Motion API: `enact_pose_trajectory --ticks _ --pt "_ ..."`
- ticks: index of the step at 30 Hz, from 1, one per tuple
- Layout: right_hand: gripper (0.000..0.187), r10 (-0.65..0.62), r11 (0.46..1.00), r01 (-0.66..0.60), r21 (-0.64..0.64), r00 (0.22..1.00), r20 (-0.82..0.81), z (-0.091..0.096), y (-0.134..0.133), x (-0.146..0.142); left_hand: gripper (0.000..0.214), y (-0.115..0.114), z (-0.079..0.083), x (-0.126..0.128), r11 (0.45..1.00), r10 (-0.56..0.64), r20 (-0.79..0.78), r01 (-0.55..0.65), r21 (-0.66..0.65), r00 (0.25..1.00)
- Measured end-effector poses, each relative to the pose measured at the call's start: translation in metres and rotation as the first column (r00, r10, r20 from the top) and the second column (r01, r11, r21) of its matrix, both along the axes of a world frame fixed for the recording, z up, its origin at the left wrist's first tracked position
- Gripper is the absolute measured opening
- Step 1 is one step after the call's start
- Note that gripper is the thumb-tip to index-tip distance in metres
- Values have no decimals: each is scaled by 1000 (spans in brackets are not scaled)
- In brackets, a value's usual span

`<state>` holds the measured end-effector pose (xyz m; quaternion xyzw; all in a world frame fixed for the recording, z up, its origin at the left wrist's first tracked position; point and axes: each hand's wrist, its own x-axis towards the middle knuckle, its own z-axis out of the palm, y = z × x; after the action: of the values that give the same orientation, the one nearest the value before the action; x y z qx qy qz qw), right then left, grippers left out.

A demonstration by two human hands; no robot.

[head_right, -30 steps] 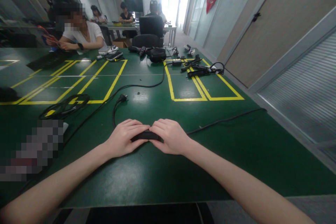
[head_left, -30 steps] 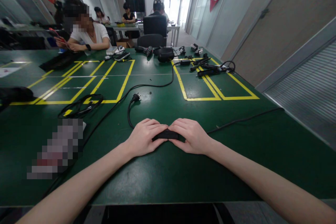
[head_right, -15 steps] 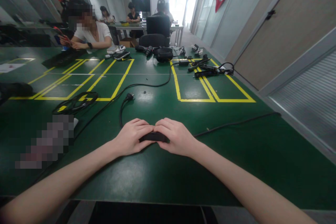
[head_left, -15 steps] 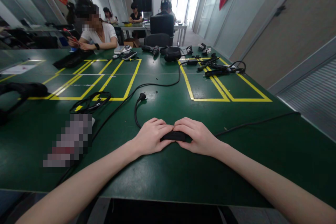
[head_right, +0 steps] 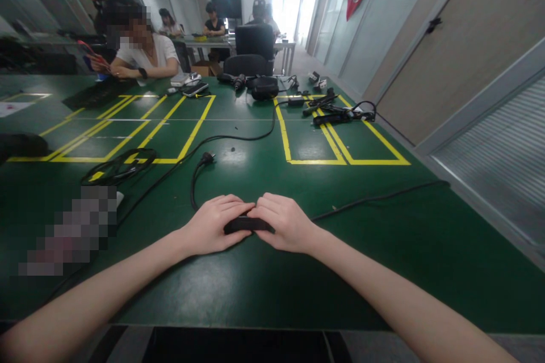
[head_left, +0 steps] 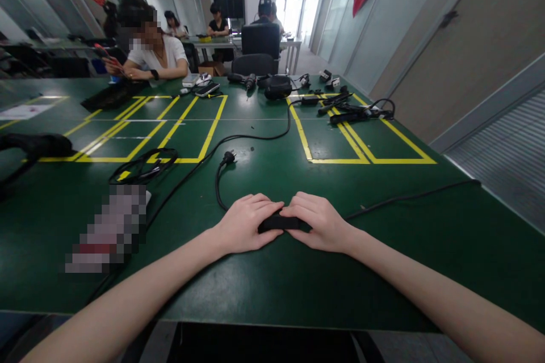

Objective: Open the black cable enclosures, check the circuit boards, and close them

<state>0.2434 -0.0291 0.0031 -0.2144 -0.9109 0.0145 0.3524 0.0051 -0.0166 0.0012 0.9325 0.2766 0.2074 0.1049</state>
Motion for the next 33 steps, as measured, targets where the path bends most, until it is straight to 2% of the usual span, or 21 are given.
enact_pose_trajectory --ticks 3,6,8,10,13,20,33 --pt "15 13 989 -23 144 997 70 4 -1 1 52 -1 4 0 999 7 14 -7 -38 1000" --pt "15 10 934 -66 351 987 160 9 -5 1 59 -4 7 0 990 9 30 -5 -144 1000" --pt "14 -5 891 -77 448 984 177 10 -7 1 54 -7 9 1 977 10 21 -6 -212 1000" --pt "15 -11 876 -74 477 985 174 10 -8 -1 42 -10 10 3 971 30 -39 -39 -236 999" --pt "20 -6 908 -64 415 986 166 7 -6 -1 28 -13 10 5 977 45 -153 -75 -200 987" --pt "24 -24 984 -22 175 966 259 7 3 9 27 -11 12 3 995 36 -217 -55 -79 975" --pt "28 -6 998 18 -55 977 214 7 -2 13 29 -6 10 0 992 31 -231 -58 -110 972"
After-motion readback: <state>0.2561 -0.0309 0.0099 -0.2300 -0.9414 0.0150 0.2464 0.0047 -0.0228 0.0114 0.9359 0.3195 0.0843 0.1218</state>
